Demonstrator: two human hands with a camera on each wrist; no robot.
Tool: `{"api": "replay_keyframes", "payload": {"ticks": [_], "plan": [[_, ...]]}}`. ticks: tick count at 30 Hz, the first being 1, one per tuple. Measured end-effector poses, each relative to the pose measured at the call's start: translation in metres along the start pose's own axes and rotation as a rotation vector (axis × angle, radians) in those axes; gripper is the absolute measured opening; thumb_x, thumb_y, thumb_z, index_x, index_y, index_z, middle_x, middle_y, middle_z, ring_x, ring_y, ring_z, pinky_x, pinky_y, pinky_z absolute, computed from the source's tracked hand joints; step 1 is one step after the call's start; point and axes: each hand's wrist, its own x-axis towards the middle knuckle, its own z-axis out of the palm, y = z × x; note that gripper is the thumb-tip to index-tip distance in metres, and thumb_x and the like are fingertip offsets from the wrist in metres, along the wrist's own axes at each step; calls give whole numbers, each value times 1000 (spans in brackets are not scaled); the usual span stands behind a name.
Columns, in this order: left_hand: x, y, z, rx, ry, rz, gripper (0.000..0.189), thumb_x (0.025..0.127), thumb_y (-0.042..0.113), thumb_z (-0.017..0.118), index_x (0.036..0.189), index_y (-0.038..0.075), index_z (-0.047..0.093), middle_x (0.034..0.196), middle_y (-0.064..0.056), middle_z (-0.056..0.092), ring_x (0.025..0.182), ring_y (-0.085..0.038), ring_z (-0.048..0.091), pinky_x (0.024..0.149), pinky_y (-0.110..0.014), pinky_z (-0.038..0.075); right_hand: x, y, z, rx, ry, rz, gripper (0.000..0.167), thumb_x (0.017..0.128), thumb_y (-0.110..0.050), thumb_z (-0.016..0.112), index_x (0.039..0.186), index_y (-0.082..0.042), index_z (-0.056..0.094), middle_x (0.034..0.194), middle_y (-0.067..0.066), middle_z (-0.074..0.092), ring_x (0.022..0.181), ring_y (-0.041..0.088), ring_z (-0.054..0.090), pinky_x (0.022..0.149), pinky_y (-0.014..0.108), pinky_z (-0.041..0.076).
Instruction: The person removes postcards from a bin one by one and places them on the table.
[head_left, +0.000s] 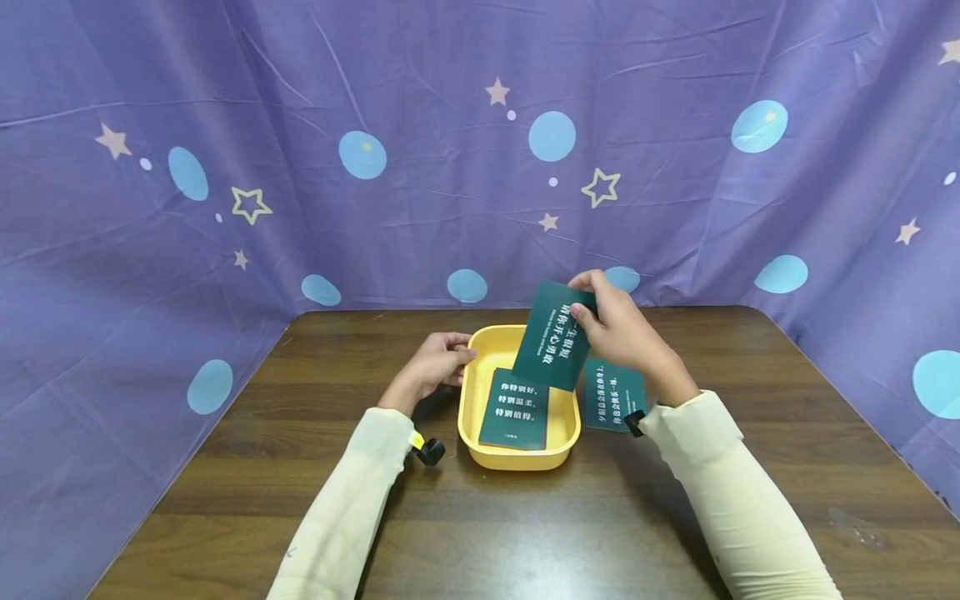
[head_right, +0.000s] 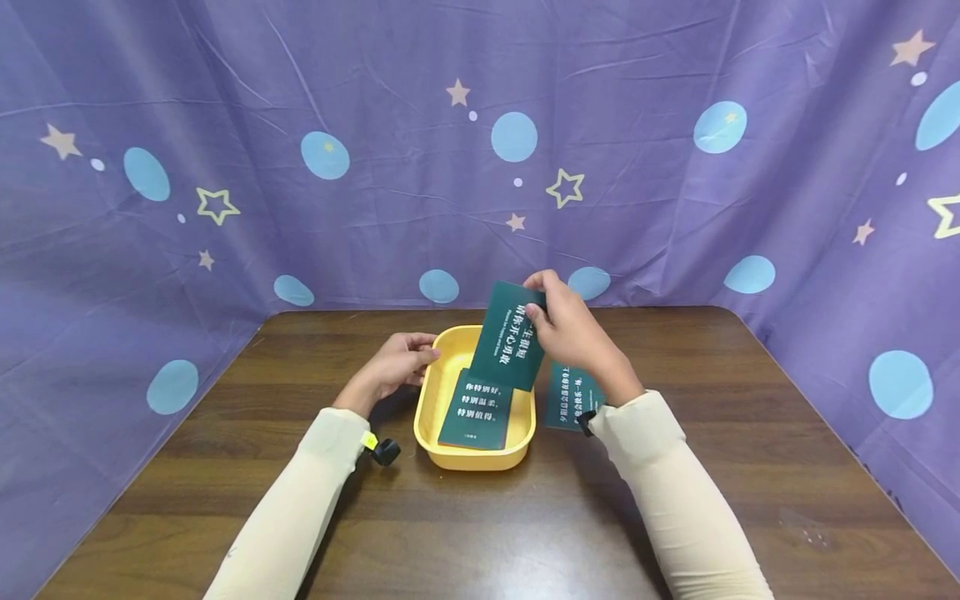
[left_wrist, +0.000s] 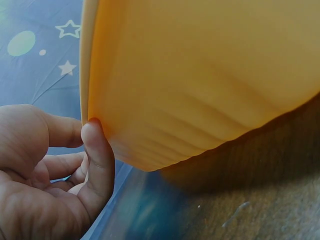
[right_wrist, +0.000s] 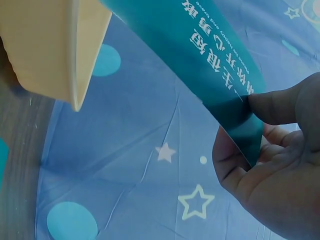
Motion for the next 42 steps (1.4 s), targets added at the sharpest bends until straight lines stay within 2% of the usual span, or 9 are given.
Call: {"api": "replay_keyframes", "payload": {"ticks": [4,7,14,21,28,34,42], "plan": [[0,1,1,7,2,3,42,101,4,59,142,-4,54,109,-23,60,64,-13,57,52,-22,56,-1,4,-9,27,31,47,27,107,-7,50,132,2,44,123,22,60,100,33,63,85,47,53],[0,3,1,5,4,2,42,101,4,59,141,-4,54,108,-22,60,64,-13,57,53,-22,56,-2,8,-17,37,58,82,27,108,-8,49,132,2,44,119,21,59,95,32,63,82,46,52],[0,3,1,18,0,6,41,101,5,60,141,-4,54,104,-19,60,63,-12,56,53,-22,57,-6,20,-36,29,131,148,31,108,-10,48,135,3,42,122,24,58,101,34,58,86,46,49],[1,1,0,10,-1,4,40,101,5,59,140,-4,55,107,-22,61,64,-13,57,53,-23,57,-11,35,-51,13,147,240,34,109,-15,45,136,4,40,128,26,54,106,38,55,90,50,46],[0,-1,-1,9,-2,9,40,101,5,60,140,-3,55,102,-19,59,63,-13,56,52,-22,56,-14,53,-55,-22,119,337,35,107,-15,42,137,2,39,136,28,49,108,40,53,87,52,47],[0,-1,-1,9,-1,7,40,101,5,60,140,-3,55,103,-20,60,63,-13,57,52,-22,57,-15,71,-53,-74,91,351,32,102,-10,43,131,4,44,124,30,55,108,41,53,87,52,46],[1,-2,-1,17,-1,12,41,101,7,60,140,-3,55,104,-20,61,62,-12,57,53,-22,57,-15,89,-44,-92,-37,394,33,101,-8,43,131,5,43,119,29,56,101,39,57,84,48,50]]}}
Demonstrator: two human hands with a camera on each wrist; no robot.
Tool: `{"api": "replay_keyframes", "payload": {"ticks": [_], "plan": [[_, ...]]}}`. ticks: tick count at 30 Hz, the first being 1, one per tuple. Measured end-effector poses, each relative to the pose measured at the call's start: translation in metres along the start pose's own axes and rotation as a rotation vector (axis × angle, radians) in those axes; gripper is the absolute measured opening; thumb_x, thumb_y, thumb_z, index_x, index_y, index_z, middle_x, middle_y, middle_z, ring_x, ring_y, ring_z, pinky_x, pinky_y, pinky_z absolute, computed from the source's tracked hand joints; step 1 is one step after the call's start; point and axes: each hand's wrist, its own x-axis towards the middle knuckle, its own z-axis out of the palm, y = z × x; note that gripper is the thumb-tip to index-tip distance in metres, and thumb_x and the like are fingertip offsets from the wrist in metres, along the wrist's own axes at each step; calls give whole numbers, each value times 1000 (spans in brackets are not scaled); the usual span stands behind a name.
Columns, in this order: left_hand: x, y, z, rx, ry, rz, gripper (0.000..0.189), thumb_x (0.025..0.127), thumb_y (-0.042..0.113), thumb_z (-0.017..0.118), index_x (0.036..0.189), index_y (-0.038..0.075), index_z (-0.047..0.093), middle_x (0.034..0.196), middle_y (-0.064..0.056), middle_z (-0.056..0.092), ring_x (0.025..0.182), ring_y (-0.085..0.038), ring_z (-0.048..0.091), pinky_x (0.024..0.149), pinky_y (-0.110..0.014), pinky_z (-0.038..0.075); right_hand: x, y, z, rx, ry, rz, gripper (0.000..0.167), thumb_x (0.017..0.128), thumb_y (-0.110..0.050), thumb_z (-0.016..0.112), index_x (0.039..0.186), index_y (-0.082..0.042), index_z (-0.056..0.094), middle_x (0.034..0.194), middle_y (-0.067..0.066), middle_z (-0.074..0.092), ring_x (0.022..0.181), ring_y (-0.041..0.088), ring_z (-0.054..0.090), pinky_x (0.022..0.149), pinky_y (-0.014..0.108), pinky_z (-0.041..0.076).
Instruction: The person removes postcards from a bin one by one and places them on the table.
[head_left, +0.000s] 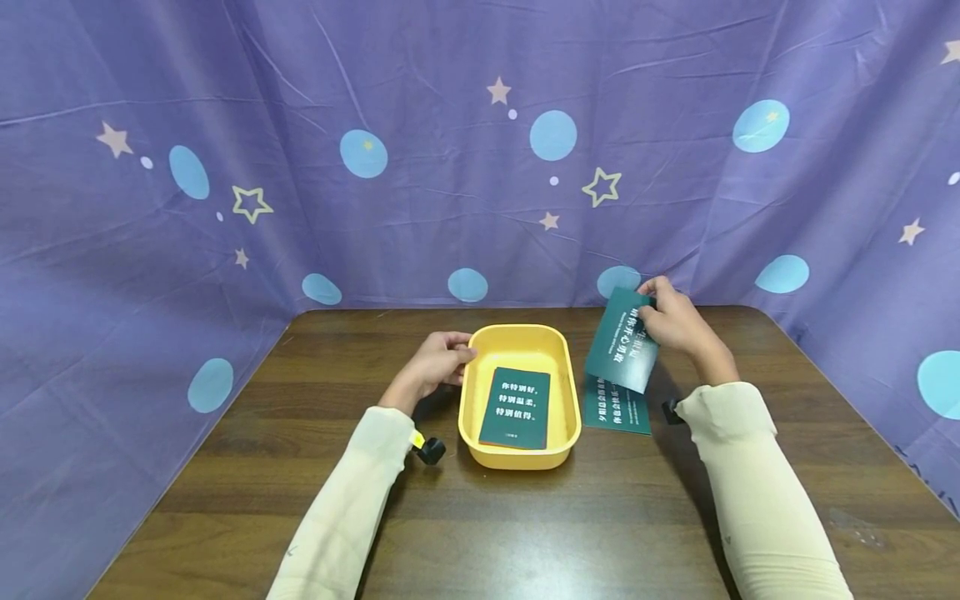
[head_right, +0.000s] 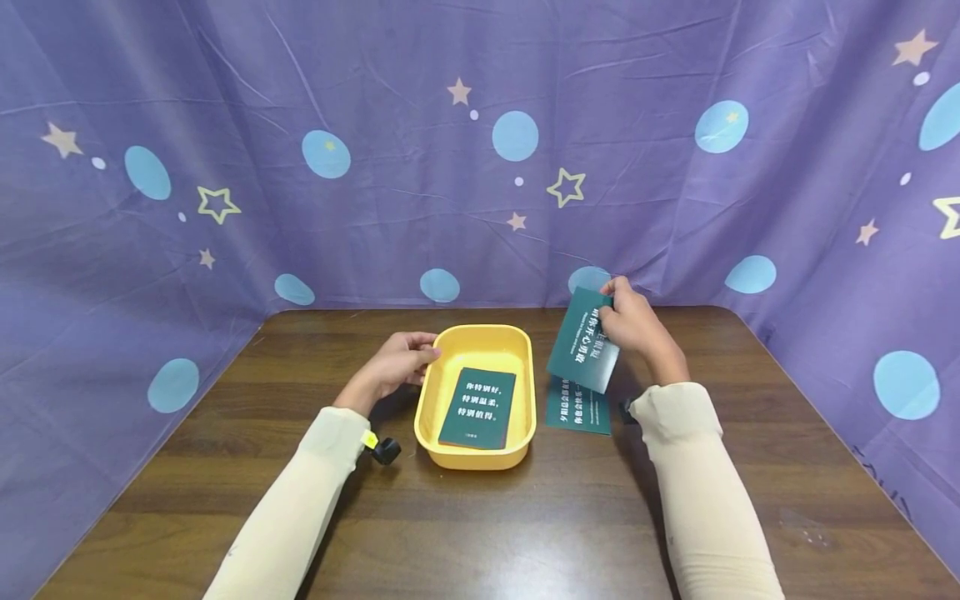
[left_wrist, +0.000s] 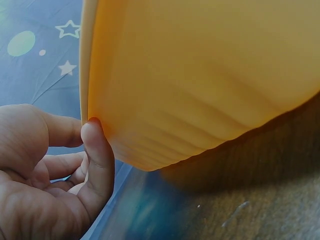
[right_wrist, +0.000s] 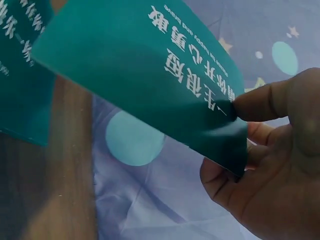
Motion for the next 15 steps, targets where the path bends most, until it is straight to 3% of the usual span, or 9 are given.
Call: {"api": "replay_keyframes", "payload": {"ticks": [15], "plan": [[1,-1,-1,1,6,-16,39,101,6,60,139,-1,57,105,-20,61,62,-12,56,53,-23,57,1,16,23,-41,-302,6,22,101,-12,53,120,-2,51,110,17,59,95,29,58,78,38,51]]}}
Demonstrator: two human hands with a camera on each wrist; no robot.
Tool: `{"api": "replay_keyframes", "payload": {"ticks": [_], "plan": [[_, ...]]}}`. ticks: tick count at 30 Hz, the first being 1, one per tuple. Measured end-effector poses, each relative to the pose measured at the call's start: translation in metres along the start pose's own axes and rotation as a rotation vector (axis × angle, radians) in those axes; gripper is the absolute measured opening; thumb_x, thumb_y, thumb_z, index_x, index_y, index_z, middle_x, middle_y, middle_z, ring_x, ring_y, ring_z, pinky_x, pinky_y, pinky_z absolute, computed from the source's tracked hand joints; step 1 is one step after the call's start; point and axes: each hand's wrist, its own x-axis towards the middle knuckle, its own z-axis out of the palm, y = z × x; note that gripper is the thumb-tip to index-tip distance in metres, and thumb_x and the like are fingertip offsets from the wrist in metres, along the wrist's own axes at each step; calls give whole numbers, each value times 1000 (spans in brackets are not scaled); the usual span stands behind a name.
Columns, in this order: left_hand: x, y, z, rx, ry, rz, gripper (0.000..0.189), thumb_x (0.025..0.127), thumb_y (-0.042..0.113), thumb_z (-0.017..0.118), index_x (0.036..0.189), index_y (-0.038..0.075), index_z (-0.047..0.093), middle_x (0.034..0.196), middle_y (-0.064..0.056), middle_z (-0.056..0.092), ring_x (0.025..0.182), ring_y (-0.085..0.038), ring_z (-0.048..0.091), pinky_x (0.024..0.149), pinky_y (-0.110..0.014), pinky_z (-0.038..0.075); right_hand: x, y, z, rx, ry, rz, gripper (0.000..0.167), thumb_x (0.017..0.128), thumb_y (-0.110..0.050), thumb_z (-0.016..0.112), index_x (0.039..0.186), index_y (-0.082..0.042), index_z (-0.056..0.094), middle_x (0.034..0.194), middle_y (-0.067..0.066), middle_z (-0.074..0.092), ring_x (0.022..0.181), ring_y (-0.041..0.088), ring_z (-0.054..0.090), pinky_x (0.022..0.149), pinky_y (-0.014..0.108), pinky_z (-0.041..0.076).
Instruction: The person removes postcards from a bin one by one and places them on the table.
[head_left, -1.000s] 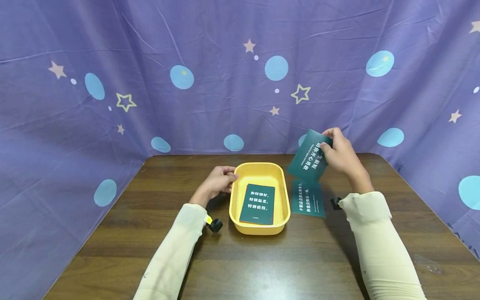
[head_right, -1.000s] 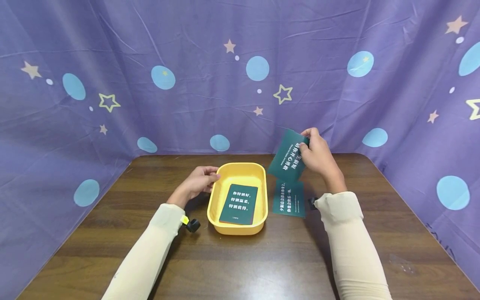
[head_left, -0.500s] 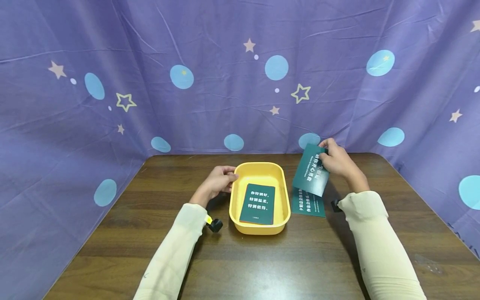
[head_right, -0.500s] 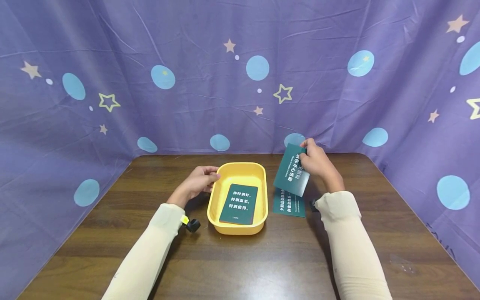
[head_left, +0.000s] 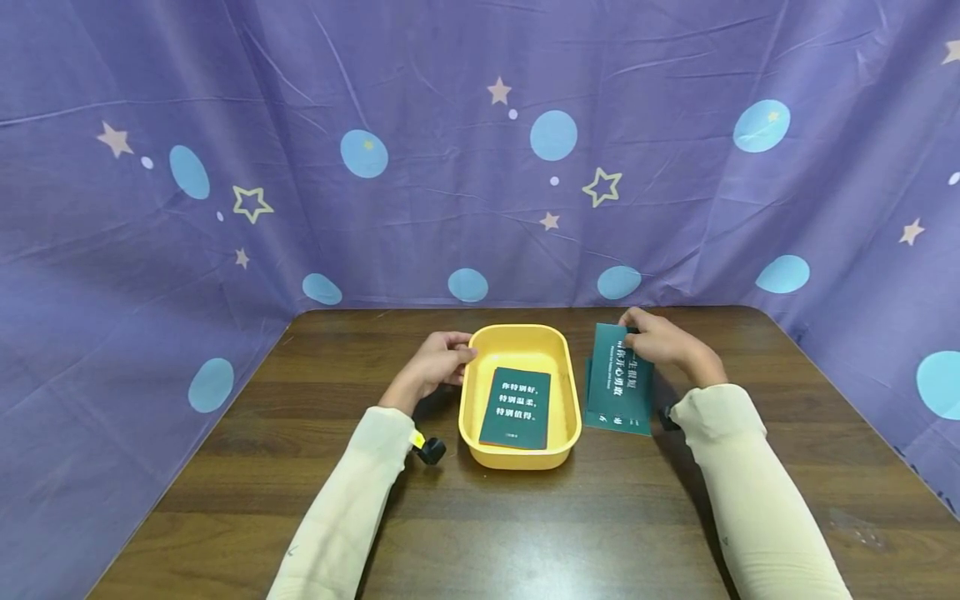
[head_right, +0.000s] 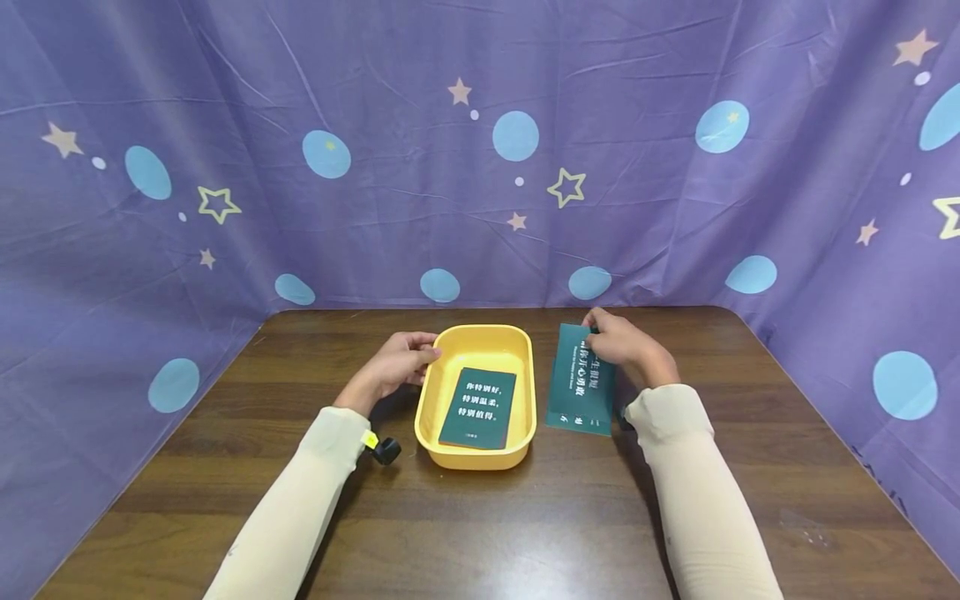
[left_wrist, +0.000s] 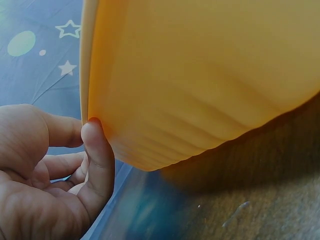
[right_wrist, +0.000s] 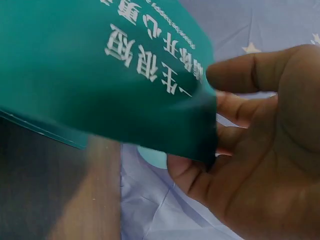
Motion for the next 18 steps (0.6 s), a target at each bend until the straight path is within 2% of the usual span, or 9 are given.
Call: {"api": "replay_keyframes", "payload": {"ticks": [3,7,10,16,18], "plan": [[0,-1,0,-6,-4,3,39,102,6,60,140,-2,56,105,-20,60,62,-12,56,52,-23,56,3,2,4,-15,-55,-16,29,97,-13,62,120,-1,51,117,20,59,99,30,57,81,40,51],[0,0,0,-9,-6,6,40,101,6,60,140,-3,56,104,-20,60,62,-12,56,52,-22,56,5,5,7,-35,-109,-48,42,89,-11,74,121,2,51,132,28,57,119,40,55,97,53,49],[-1,0,0,-10,-7,7,40,101,6,60,140,-3,55,104,-19,60,62,-12,56,52,-22,56,7,5,9,-48,-123,-57,49,85,-9,79,124,4,52,135,32,55,128,46,50,104,61,45],[-2,1,0,-2,-6,1,40,101,6,60,140,-3,56,102,-18,60,62,-11,56,52,-22,56,7,4,12,-115,-120,-55,51,84,-10,82,125,5,56,116,23,62,105,36,56,91,54,50],[-2,1,0,2,-5,1,40,102,7,60,140,-3,56,102,-18,60,62,-12,56,52,-22,56,8,4,13,-136,-114,-65,50,84,-10,83,124,5,57,112,20,62,102,34,56,90,53,51]]}}
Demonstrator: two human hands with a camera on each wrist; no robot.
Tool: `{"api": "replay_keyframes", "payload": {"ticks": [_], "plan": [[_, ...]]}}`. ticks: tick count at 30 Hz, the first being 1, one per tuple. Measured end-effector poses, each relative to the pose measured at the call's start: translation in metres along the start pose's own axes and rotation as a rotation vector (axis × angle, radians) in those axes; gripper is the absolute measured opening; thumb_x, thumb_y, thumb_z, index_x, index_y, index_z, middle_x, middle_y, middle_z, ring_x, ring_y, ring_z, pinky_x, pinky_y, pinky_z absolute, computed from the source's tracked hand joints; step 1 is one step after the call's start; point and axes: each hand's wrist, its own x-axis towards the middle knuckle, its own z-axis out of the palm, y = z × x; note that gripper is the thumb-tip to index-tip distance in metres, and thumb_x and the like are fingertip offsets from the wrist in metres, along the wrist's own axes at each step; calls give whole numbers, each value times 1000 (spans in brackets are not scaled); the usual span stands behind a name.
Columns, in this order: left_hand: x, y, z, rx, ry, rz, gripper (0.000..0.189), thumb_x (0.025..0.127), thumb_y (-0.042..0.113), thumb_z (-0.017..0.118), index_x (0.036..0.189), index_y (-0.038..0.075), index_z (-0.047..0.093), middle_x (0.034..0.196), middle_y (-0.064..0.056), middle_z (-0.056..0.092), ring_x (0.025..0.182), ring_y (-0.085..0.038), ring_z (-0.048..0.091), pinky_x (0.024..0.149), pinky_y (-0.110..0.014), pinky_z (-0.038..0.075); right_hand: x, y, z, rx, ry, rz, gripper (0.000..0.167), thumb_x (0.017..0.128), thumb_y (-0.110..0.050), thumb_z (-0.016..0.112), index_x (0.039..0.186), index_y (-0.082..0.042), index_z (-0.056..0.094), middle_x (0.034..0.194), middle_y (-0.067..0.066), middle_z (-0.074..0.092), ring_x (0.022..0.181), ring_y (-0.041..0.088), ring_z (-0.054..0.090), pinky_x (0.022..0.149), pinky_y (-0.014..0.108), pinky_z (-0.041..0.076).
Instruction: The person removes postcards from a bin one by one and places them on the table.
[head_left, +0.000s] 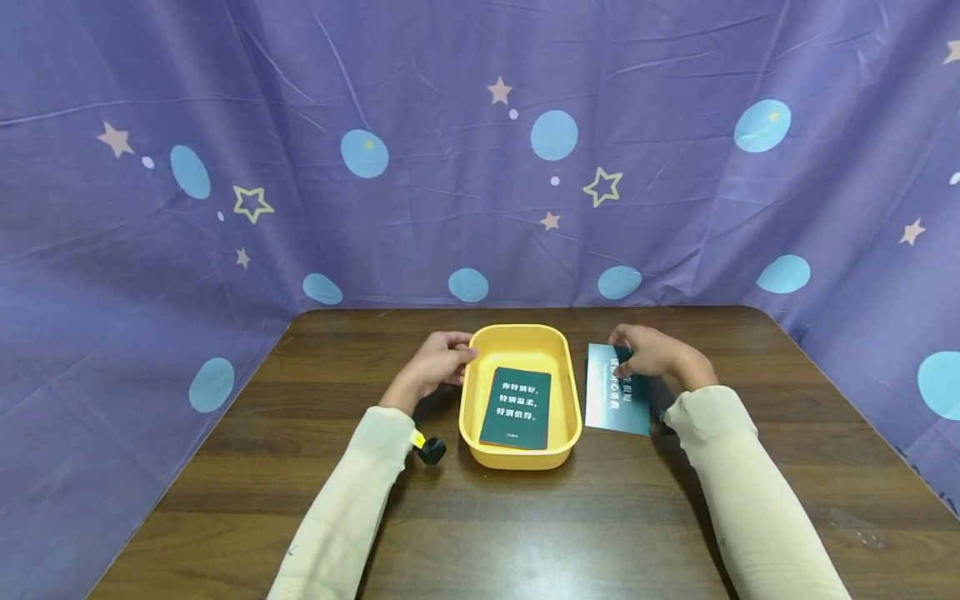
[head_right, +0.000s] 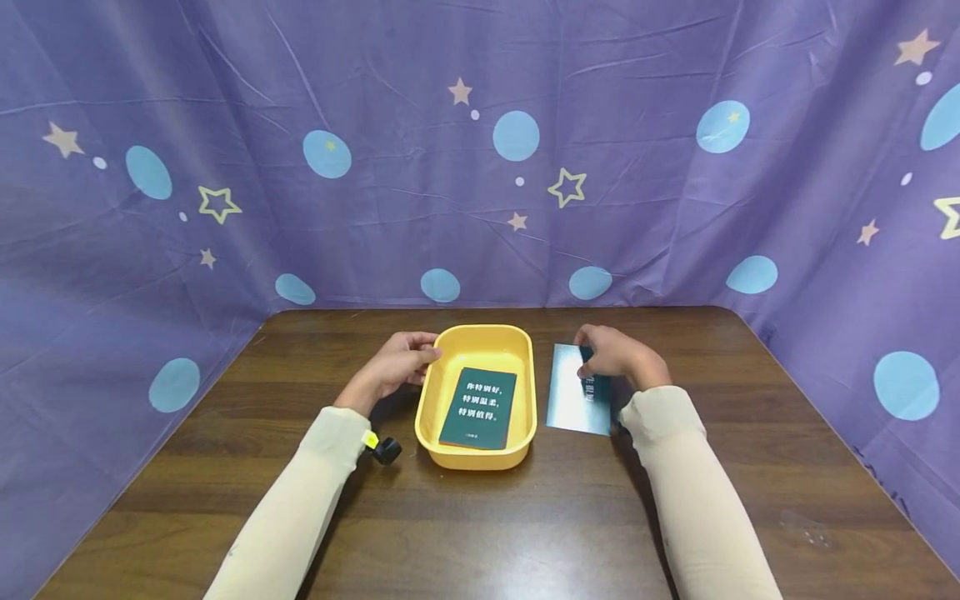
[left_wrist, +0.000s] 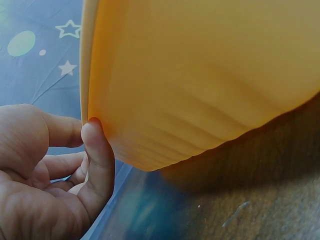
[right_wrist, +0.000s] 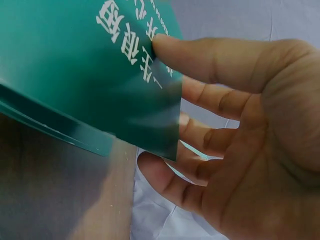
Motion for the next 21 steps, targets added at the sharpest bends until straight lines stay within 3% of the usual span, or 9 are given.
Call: {"api": "replay_keyframes", "payload": {"ticks": [6,13,21], "plan": [[1,0,0,0,3,2,39,102,7,60,139,-2,56,103,-18,60,63,-12,57,53,-22,56,4,-1,6,-4,-14,21,50,83,-8,84,125,6,59,110,20,62,100,33,57,91,52,50],[1,0,0,9,1,-2,40,102,8,61,140,-2,55,104,-19,60,63,-12,57,53,-22,56,8,0,12,-29,-52,94,51,86,-10,82,130,4,59,122,24,61,111,36,57,99,57,49],[1,0,0,10,0,-2,40,102,7,61,140,-2,55,105,-20,60,63,-12,57,53,-22,56,9,0,16,-69,-76,114,50,89,-11,80,132,5,59,125,25,62,115,37,58,102,58,49]]}}
